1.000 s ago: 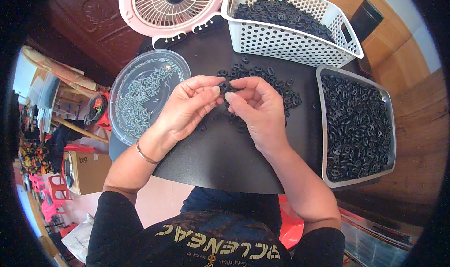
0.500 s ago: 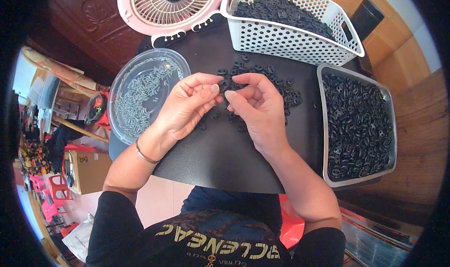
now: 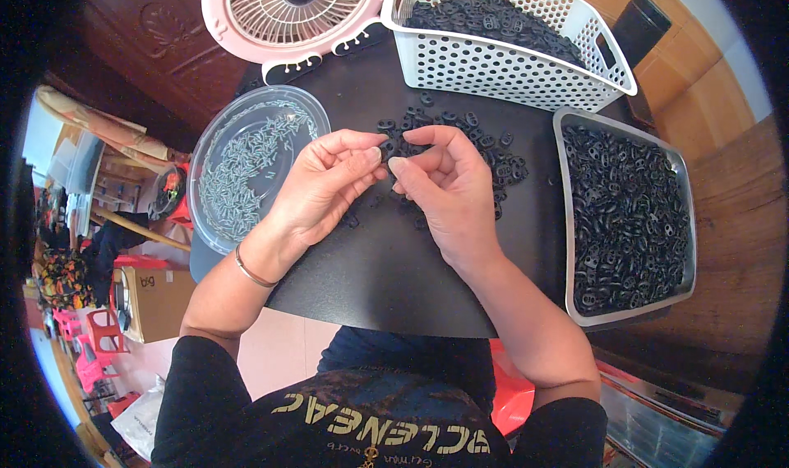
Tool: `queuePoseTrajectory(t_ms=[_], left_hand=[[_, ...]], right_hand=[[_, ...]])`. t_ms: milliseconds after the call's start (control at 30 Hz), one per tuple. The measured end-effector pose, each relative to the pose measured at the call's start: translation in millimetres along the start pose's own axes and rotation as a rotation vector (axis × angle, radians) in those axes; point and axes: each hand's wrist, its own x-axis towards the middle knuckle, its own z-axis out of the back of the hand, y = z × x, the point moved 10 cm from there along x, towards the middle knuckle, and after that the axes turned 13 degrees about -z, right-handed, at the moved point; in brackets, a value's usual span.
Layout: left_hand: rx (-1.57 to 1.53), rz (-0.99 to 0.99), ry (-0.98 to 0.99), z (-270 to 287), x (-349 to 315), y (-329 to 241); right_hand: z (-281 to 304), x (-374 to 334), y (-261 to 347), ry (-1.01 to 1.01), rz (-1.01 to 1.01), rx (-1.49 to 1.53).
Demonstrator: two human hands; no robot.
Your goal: The person repeatedly picks up small black plastic components and silver screws from a table, inserts the screws into the components by hand, and places the assembled units into a white basket. The process is repetitive and involves handling items one at a time.
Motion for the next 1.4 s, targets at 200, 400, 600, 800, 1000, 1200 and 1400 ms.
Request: queuePoseTrajectory(t_ms=[200,400,600,800,1000,1200,1400], left_hand=[[0.030,-0.002,0.021,-0.9,-1.0,-1.5],[0.030,0.026,0.032,1.7,-0.8,-2.8],[0.007,0.089,0.077,-2.3,-0.2,-4.3],[0.034,0.144,0.115,-2.4,-2.3,1.2],[0.035,0.166,0.112,-2.6,-2.0,2.5],[0.103,0.127,0.074,-0.7,-1.5,-1.8],[0.166,0.142,0.109,-0.7,-2.5,1.6]], right_hand=[[-3.0,-0.2,1.0,0.018,-0.003,-0.032],[-9.6,-0.6,3.7,0.065,-0.015,-0.107],[-17.6,-2.3,11.1,0.100,0.118,-0.320],[-16.4,-1.7,12.5,0.075,0.139,-0.431],[-7.4,-0.9,18.6,0.011,0.162,-0.335],[-1.9,-0.7,22.6,-0.037,0.139,-0.298],[-11.3,-3.1,18.0,0.015,0.152,-0.377]])
